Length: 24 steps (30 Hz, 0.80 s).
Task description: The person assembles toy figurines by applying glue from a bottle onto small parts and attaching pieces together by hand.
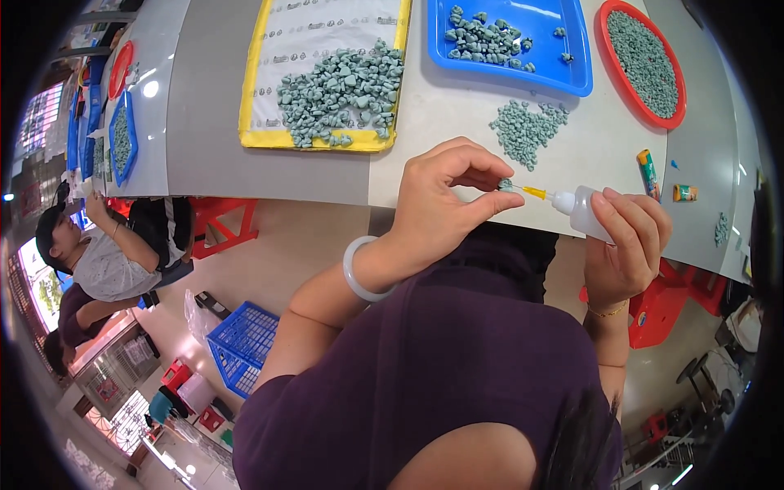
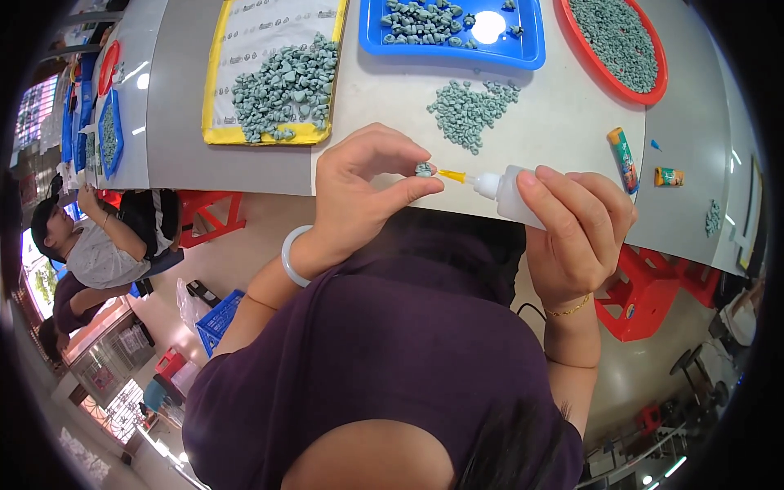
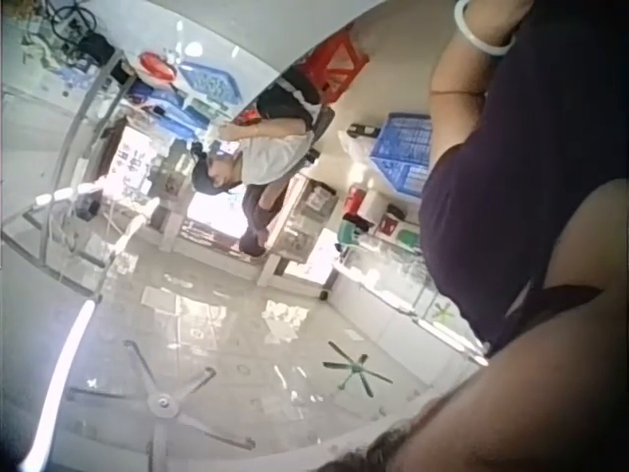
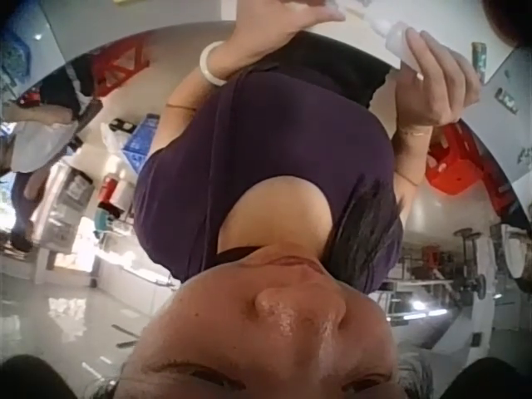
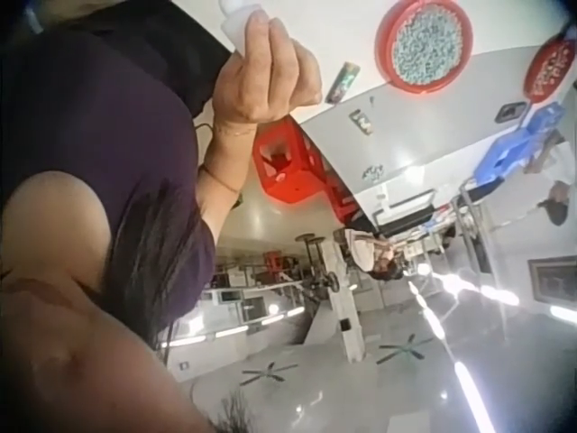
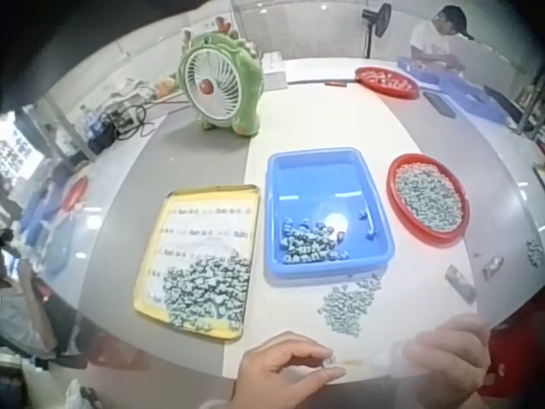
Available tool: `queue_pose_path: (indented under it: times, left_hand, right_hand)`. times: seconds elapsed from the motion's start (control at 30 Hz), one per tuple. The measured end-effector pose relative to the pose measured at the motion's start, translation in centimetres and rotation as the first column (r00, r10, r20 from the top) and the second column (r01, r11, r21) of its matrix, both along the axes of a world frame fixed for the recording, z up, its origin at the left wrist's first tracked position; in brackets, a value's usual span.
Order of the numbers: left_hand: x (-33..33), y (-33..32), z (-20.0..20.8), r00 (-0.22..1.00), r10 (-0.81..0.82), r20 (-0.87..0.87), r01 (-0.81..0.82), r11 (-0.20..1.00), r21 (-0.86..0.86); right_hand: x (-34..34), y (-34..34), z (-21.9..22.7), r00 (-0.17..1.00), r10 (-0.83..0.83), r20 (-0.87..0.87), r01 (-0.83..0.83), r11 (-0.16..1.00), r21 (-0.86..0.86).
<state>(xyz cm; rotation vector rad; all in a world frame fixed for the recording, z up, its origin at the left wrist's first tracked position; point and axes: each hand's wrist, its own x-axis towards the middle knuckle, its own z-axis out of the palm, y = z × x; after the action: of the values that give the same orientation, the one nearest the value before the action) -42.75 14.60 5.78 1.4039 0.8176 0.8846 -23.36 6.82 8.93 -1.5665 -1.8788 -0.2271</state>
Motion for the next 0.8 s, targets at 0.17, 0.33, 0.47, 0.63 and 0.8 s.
queue_pose_path:
  times: [0.17,0.33,0.47,0.63,0.8]
  left_hand:
    - [0.0,0.0,-0.1,1.0,0.002,0.002,-0.002,1.0,0.007]
    - [0.0,0.0,-0.3,1.0,0.009,0.007,-0.009,1.0,0.007]
    - [0.0,0.1,-0.3,1.0,0.01,0.004,-0.01,1.0,0.009]
    - [0.2,0.0,-0.2,0.998,0.065,0.02,-0.065,0.997,-0.031]
    - [0.1,0.1,-0.6,0.998,0.031,0.048,-0.029,0.999,-0.038]
  right_hand:
    - [0.0,0.0,0.0,1.0,0.003,0.008,-0.003,1.0,-0.012]
    - [0.0,0.2,-0.1,1.0,0.002,-0.012,-0.002,1.0,0.001]
    - [0.1,0.4,-0.5,0.999,-0.027,-0.04,0.029,0.998,0.05]
    - [0.1,0.5,-0.8,0.999,-0.007,-0.042,0.009,0.999,0.05]
    - [2.2,1.0,-1.9,0.964,-0.093,-0.249,0.069,0.992,-0.103]
